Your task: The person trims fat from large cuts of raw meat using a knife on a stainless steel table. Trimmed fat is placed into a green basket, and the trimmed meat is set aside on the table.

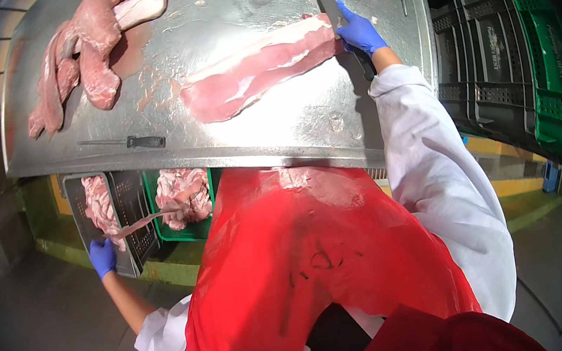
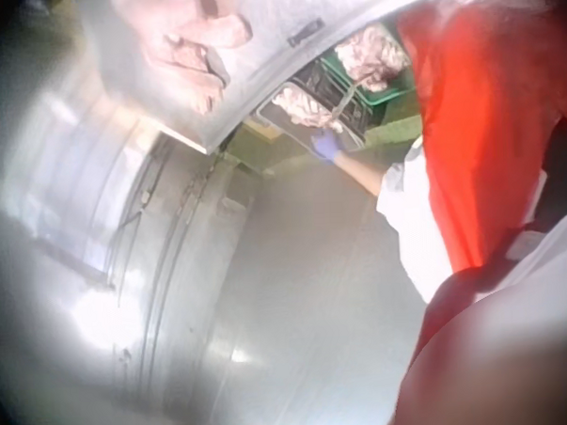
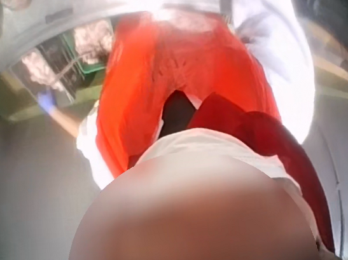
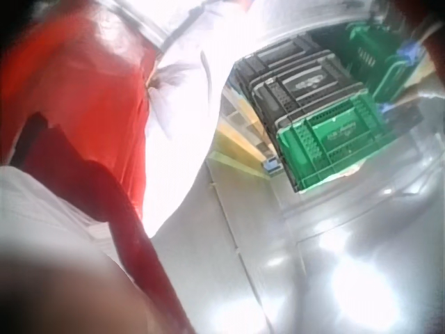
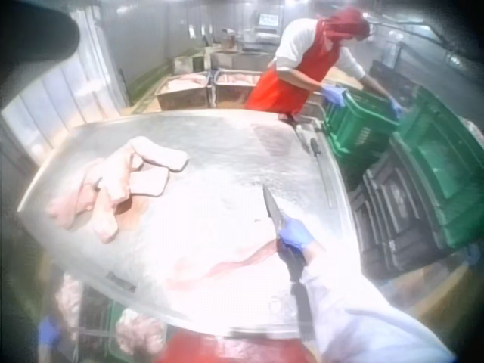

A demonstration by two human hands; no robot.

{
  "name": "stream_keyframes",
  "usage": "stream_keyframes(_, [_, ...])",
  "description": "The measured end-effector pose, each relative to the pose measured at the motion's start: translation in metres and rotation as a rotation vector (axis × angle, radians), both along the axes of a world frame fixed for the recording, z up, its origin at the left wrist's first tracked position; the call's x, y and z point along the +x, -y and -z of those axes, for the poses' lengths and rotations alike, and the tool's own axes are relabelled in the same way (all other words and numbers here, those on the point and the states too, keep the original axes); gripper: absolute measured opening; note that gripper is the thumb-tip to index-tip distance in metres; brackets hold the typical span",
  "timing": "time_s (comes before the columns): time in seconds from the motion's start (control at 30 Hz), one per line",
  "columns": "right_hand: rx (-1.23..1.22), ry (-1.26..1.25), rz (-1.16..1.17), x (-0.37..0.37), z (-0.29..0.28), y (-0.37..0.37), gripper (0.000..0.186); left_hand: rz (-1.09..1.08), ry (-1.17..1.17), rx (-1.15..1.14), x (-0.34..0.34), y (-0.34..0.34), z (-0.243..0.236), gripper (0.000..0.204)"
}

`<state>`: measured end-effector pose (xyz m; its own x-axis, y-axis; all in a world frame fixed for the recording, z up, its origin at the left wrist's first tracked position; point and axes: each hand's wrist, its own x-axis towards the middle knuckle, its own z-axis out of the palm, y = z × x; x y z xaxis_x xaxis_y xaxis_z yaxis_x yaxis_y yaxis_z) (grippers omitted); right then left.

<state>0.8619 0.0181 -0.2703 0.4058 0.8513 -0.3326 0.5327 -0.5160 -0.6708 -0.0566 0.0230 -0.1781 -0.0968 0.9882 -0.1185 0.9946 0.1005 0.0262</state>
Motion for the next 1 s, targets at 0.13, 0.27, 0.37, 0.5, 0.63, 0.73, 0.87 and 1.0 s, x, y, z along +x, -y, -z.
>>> stream_keyframes(0.13, [-0.093, -0.098, 0.042, -0.061, -0.050, 0.078, 0.080, 0.165, 0.794, 0.031, 0.182, -0.047, 0.052, 0.013])
stream_keyframes(0.27, [-0.083, -0.343, 0.253, -0.079, -0.062, 0.062, 0.081, 0.626, 0.761, 0.227, 0.372, -0.104, 0.089, 0.028])
stream_keyframes(0.37, [0.051, -0.342, 0.309, -0.060, -0.033, 0.015, 0.081, 0.713, 0.707, 0.136, 0.469, -0.141, 0.129, 0.023])
stream_keyframes(0.5, [-0.008, -0.404, 0.327, -0.143, -0.062, 0.073, 0.083, 0.640, 0.665, 0.196, 0.480, -0.142, 0.157, 0.019])
stream_keyframes(0.63, [0.009, -0.310, 0.285, -0.127, -0.039, 0.053, 0.082, 0.709, 0.700, 0.214, 0.480, -0.131, 0.157, 0.015])
stream_keyframes(0.73, [-0.041, -0.257, 0.293, -0.118, -0.050, 0.031, 0.080, 0.741, 0.711, 0.230, 0.485, -0.126, 0.156, 0.014])
stream_keyframes(0.87, [-0.212, -0.711, 0.289, -0.162, -0.116, 0.144, 0.086, 0.742, 0.558, 0.040, 0.504, -0.139, 0.143, 0.022])
stream_keyframes(1.0, [0.157, -0.601, 0.452, -0.117, -0.099, 0.166, 0.087, 0.941, 0.815, 0.218, 0.629, -0.137, 0.123, 0.043])
